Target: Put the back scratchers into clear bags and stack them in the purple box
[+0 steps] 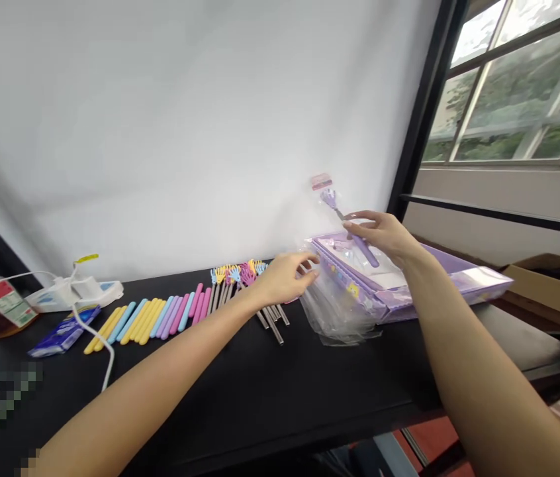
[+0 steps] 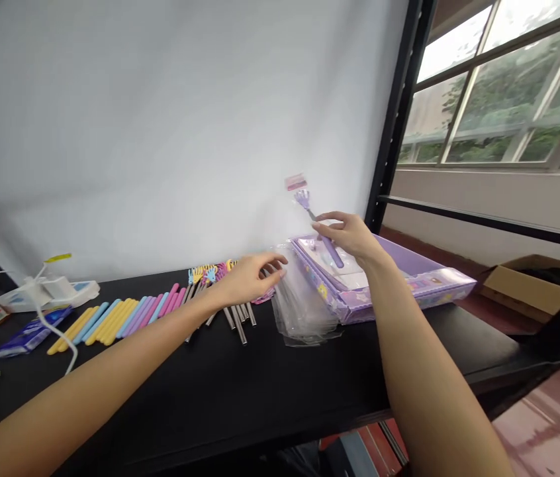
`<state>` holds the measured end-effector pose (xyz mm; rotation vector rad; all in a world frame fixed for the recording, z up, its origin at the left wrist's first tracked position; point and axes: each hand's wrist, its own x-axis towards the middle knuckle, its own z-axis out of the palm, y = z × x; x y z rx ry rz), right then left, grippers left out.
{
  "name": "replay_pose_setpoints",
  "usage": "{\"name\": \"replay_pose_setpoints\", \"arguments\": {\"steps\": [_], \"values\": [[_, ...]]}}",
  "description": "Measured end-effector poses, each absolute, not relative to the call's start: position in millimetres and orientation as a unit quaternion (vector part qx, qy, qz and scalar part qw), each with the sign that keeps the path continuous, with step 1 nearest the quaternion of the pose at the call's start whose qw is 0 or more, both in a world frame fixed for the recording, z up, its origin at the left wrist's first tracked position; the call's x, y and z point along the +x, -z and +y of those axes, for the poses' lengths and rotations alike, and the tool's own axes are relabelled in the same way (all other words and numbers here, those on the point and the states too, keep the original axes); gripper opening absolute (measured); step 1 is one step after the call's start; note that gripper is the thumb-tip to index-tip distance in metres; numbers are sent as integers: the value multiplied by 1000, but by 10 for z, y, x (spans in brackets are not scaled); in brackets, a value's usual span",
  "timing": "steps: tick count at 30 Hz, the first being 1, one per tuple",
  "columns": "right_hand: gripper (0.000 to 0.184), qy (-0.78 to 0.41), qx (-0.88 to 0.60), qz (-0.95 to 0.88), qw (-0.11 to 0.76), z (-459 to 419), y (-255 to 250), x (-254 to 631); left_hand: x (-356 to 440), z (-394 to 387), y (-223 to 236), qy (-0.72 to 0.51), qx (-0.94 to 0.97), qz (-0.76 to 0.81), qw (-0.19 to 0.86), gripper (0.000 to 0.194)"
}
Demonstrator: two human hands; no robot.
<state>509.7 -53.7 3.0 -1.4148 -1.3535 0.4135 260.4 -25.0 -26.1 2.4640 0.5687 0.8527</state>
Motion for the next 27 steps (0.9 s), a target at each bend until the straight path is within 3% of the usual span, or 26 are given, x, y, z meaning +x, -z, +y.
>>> {"name": "replay_pose_setpoints", "arguments": {"steps": [3, 6, 8, 10, 13, 17, 22, 27], "values": [[41, -99, -698, -521, 481, -525, 155, 5477, 2926, -265, 315, -262, 932, 175, 177, 30], [24, -94, -791, -507, 330, -509, 298, 5674, 3177, -257, 413, -234, 945, 173, 150, 39], [24, -155, -815, -500, 249, -495, 358, 5700, 3296, -242, 477, -242, 942, 182, 142, 44], [36, -193, -826, -485, 213, -479, 398, 5692, 3378, -225, 524, -259, 935, 198, 140, 46], [55, -86, -840, -498, 198, -460, 429, 5690, 3431, -211, 549, -268, 930, 210, 138, 44], [41, 58, -767, -587, 254, -487, 375, 5613, 3349, -184, 486, -256, 937, 205, 121, 44], [27, 91, -639, -667, 372, -623, 130, 5080, 2939, -47, 285, -250, 939, 224, 75, 30], [26, 23, -597, -738, 313, -603, -28, 4466, 2266, 92, 217, -252, 928, 269, 54, 25]]}}
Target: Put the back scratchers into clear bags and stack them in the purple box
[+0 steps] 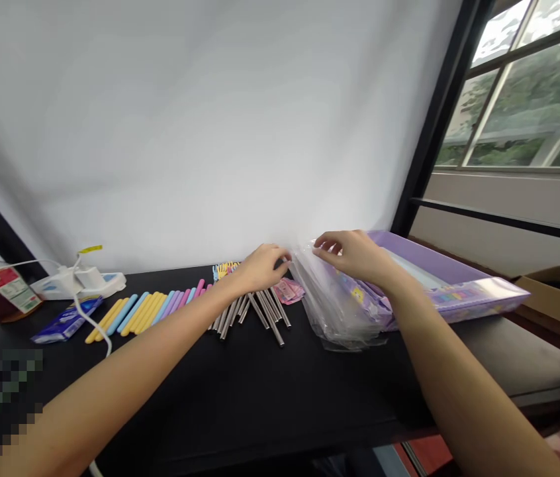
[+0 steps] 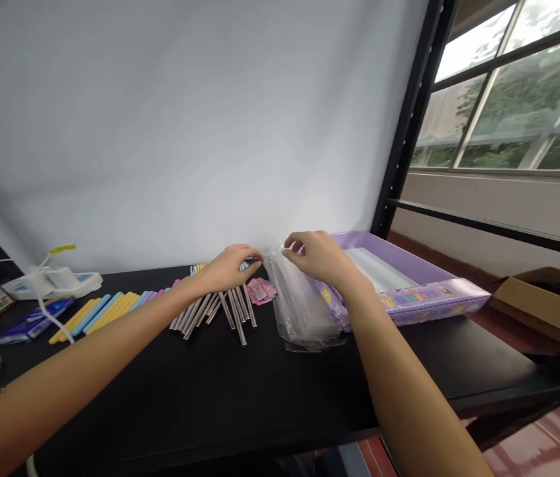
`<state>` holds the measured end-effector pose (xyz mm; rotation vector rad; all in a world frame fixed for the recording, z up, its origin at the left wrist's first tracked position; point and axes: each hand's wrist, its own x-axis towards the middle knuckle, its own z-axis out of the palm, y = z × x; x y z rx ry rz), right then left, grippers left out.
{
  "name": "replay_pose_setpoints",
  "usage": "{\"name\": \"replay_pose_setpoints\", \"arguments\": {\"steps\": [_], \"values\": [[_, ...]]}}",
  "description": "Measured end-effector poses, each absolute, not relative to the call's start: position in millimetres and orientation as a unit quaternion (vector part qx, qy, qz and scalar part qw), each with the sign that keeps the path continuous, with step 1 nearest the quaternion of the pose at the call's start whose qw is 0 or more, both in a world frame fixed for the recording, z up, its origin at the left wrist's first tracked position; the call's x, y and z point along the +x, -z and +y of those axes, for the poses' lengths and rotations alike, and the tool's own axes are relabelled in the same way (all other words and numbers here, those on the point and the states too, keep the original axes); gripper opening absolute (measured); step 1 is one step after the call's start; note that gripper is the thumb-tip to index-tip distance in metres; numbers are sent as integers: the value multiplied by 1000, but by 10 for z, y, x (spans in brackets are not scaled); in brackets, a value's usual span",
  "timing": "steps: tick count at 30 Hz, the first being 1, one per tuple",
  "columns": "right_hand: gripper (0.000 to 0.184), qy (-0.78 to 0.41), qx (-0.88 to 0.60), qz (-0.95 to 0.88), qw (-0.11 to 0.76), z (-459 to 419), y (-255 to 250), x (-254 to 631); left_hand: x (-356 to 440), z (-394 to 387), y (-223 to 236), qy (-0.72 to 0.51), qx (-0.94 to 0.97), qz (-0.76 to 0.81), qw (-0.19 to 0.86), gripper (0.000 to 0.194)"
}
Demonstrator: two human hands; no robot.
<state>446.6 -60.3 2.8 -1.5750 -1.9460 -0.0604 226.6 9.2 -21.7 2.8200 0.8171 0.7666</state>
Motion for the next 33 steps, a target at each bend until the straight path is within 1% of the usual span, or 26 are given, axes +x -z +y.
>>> {"name": "replay_pose_setpoints", "arguments": {"steps": [6, 9, 12, 16, 18, 22, 27, 33], "values": [[19, 4, -620, -765, 178, -362, -123, 3999, 1553, 5, 252, -234, 915, 325, 58, 25], [17, -9, -625, -767, 145, -278, -96, 3755, 1329, -69, 283, -226, 916, 325, 68, 26], [23, -1, -642, -757, 123, -216, 49, 3579, 1188, -136, 371, -236, 914, 322, 69, 28], [38, 11, -668, -740, 82, -173, 311, 3553, 1119, -252, 501, -234, 911, 334, 55, 31], [39, 4, -662, -746, 63, -177, 398, 3598, 1133, -324, 528, -224, 916, 330, 42, 32], [38, 2, -643, -764, 45, -194, 448, 3690, 1240, -471, 520, -212, 930, 298, 27, 38], [38, -1, -663, -747, 43, -165, 451, 3746, 1467, -637, 536, -174, 949, 263, 6, 48], [32, 23, -678, -733, 58, -147, 471, 3771, 1628, -710, 592, -134, 959, 250, 2, 50]]}}
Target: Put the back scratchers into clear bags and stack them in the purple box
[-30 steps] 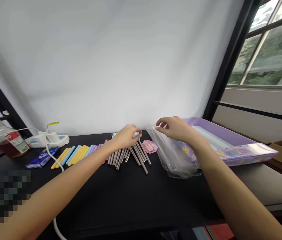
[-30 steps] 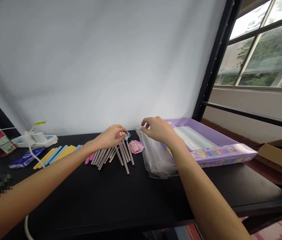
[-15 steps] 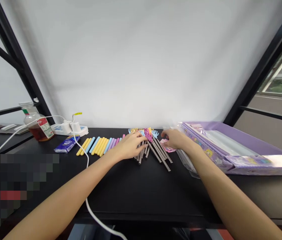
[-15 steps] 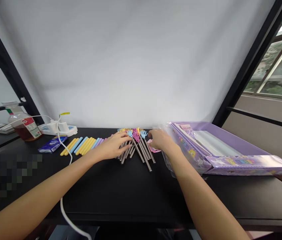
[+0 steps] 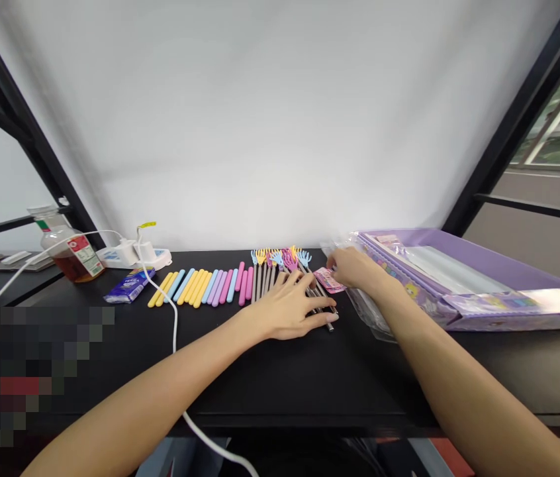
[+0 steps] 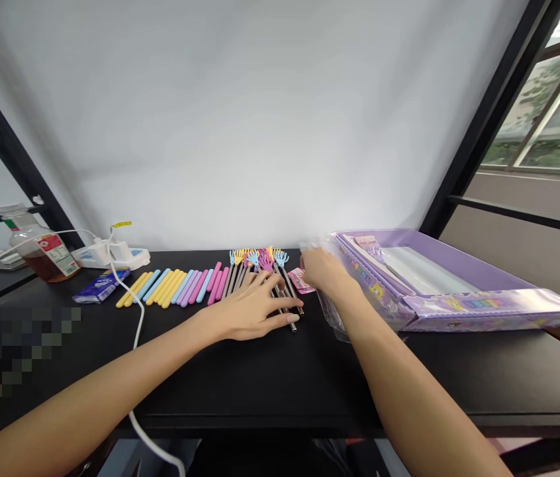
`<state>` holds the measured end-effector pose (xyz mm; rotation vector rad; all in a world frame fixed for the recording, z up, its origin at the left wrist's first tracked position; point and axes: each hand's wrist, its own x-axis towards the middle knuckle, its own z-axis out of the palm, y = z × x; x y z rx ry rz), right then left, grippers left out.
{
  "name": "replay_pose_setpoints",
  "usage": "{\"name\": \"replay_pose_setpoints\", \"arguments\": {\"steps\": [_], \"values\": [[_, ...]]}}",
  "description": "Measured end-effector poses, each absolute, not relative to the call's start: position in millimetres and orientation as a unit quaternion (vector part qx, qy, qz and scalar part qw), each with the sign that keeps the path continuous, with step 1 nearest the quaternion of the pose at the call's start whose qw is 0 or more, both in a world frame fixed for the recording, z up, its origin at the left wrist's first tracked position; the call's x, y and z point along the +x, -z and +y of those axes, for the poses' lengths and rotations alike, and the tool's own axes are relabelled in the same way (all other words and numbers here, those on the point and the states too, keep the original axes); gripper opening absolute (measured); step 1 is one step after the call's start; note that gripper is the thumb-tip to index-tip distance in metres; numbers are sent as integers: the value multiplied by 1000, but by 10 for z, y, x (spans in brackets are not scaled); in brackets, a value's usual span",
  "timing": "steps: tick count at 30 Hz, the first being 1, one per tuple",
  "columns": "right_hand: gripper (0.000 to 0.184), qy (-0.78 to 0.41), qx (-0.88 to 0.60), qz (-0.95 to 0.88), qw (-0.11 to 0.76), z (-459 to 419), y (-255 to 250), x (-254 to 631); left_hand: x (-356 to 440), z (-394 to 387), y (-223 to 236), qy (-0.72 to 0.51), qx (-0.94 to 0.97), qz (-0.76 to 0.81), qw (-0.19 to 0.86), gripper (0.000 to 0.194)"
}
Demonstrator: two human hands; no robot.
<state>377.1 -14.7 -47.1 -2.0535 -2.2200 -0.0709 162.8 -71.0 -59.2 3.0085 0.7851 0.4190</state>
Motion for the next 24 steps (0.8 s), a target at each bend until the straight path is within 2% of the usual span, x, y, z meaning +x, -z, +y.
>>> {"name": "replay_pose_setpoints", "arguments": {"steps": [3, 8, 11, 16, 19, 24], "values": [[31, 39, -673, -732, 98, -178, 435, 3749, 1575, -695, 596, -148, 959, 239, -8, 48], [13, 6, -636, -745, 200, -288, 349, 3604, 1430, -654, 571, -184, 953, 241, -1, 45], [2, -27, -625, -760, 178, -330, 364, 3499, 1357, -617, 551, -194, 946, 260, -16, 44], [12, -33, -643, -757, 111, -373, 439, 3361, 1295, -604, 530, -190, 953, 236, -3, 39], [16, -46, -658, -742, 120, -391, 457, 3318, 1329, -647, 549, -180, 963, 201, 6, 40], [23, -114, -673, -717, 141, -411, 430, 3303, 1395, -693, 592, -188, 958, 217, -2, 52]]}}
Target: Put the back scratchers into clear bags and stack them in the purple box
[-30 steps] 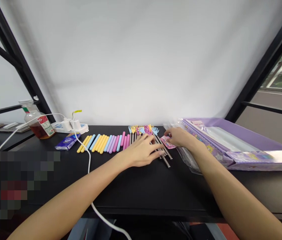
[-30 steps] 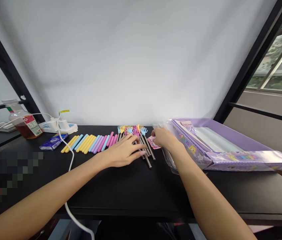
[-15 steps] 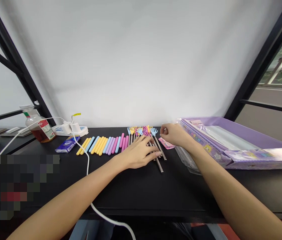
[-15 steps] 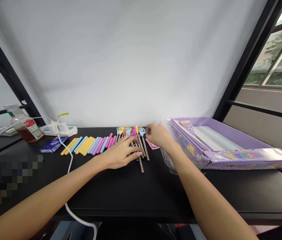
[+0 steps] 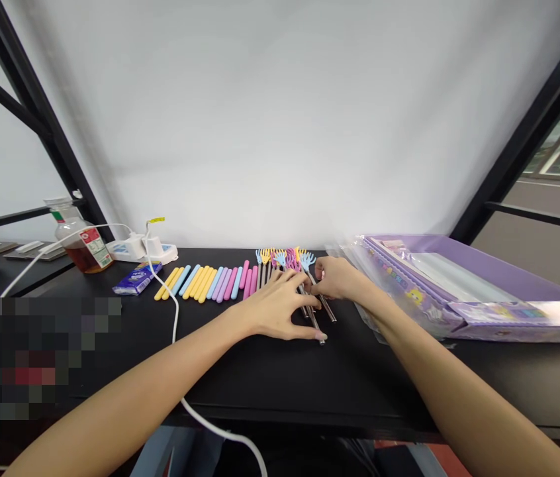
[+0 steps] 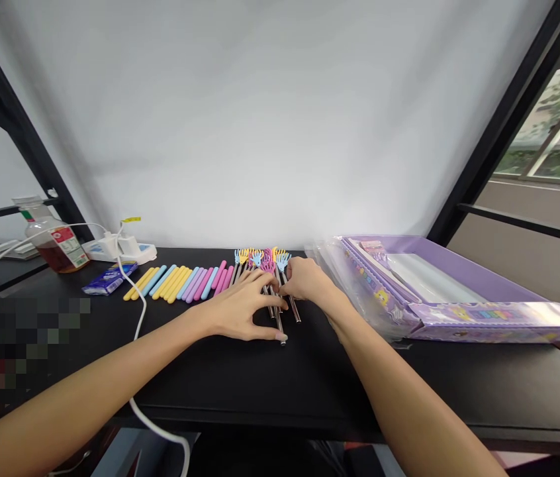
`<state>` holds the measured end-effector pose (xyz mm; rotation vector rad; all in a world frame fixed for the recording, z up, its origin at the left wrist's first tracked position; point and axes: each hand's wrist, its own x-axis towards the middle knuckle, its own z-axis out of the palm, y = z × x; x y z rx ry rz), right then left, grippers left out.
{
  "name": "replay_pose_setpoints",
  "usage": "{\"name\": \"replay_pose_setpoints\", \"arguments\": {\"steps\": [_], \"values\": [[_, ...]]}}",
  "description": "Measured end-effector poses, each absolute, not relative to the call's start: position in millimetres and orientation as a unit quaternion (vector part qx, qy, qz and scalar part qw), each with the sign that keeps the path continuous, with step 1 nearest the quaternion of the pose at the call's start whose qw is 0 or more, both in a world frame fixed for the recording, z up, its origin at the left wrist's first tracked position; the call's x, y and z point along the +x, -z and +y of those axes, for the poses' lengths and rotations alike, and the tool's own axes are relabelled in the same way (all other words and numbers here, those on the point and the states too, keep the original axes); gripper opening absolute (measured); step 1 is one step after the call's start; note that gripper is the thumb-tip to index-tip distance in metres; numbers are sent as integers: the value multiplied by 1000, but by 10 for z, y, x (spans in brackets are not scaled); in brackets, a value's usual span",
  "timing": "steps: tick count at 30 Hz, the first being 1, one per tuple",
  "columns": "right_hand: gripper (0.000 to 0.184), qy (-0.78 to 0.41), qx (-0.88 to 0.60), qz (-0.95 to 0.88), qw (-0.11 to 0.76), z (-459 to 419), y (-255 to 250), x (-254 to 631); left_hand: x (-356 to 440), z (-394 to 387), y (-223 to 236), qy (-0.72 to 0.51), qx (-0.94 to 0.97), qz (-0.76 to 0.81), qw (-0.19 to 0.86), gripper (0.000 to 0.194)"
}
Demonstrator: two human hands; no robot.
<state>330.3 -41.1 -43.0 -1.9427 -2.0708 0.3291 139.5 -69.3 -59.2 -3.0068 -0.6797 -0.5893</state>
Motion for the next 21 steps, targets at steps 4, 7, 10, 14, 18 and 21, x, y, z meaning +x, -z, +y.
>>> {"name": "replay_pose_setpoints", "arguments": {"steps": [4, 7, 10, 14, 18, 21], "values": [[20, -175, -669, -703, 168, -428, 355, 3329, 1363, -684, 576, 195, -951, -239, 0, 52], [23, -195, -658, -693, 221, -424, 302, 3391, 1348, -697, 579, 195, -947, -257, -6, 60], [26, -171, -659, -680, 271, -417, 267, 3475, 1372, -730, 611, 190, -948, -255, -15, 71], [24, -166, -657, -668, 308, -411, 240, 3561, 1414, -763, 642, 185, -950, -251, -30, 75], [21, -161, -640, -669, 342, -404, 222, 3603, 1411, -755, 639, 184, -949, -257, -22, 82], [22, -180, -618, -672, 366, -409, 208, 3618, 1391, -730, 634, 175, -954, -245, -16, 66]]}}
